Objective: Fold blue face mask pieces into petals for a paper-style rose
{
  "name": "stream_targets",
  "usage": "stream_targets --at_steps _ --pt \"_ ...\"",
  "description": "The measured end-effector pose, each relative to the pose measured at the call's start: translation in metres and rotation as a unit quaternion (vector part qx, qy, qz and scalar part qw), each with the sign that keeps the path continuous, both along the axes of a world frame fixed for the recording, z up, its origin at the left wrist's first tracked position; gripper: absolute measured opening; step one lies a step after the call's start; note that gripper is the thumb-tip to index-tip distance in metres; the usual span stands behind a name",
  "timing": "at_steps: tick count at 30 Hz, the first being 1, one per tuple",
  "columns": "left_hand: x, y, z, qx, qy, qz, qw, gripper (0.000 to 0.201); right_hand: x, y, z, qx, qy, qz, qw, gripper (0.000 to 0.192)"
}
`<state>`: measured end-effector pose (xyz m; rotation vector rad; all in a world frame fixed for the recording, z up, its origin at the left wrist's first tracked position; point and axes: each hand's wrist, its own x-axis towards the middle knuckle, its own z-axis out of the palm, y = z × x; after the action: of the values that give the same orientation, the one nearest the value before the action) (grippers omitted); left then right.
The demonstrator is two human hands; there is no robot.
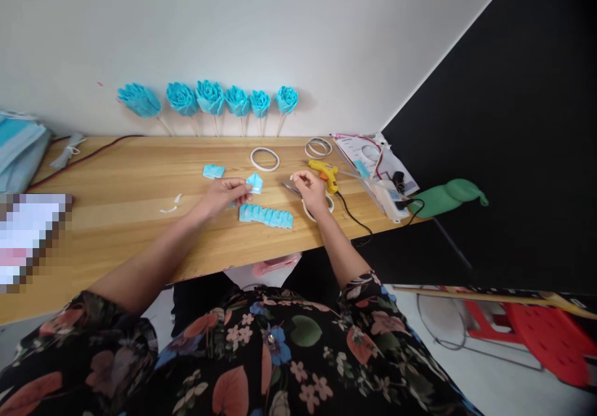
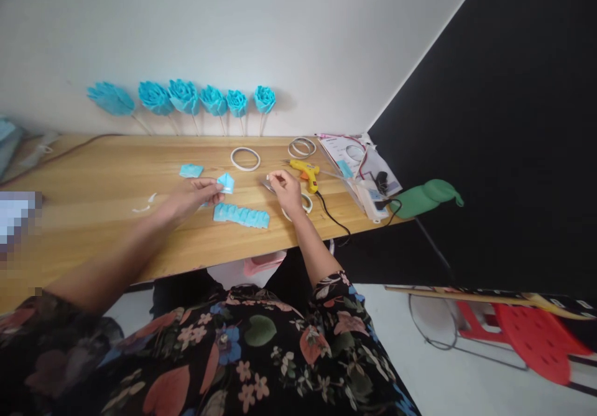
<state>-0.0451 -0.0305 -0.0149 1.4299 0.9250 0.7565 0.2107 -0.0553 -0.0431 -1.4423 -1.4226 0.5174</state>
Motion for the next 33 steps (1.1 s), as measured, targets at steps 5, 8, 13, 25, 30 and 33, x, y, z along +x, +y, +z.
stream_targets --at_steps 5,8,13,25,30,33 --pt "0.001 -0.004 -0.001 -0.038 0.006 -0.022 0.999 0.030 -0.025 -0.021 0.022 0.118 -0.086 0.067 0.987 0.017" --pt "0.002 -0.007 0.003 -0.054 -0.007 -0.037 0.998 0.031 -0.038 -0.026 0.030 0.231 -0.141 0.127 0.954 0.011" --pt "0.003 -0.010 0.008 -0.070 -0.028 -0.057 0.996 0.031 -0.044 -0.022 0.025 0.275 -0.218 0.139 0.926 0.011" --pt "0.002 -0.010 0.014 -0.078 -0.032 -0.055 0.995 0.024 -0.038 -0.012 0.014 0.279 -0.258 0.170 0.909 0.017" --pt "0.003 -0.011 0.015 -0.092 -0.039 -0.055 0.994 0.023 -0.038 -0.012 0.015 0.266 -0.280 0.167 0.907 0.018" --pt "0.002 -0.011 0.014 -0.099 -0.043 -0.054 0.993 0.024 -0.038 -0.012 0.014 0.275 -0.283 0.169 0.903 0.018"
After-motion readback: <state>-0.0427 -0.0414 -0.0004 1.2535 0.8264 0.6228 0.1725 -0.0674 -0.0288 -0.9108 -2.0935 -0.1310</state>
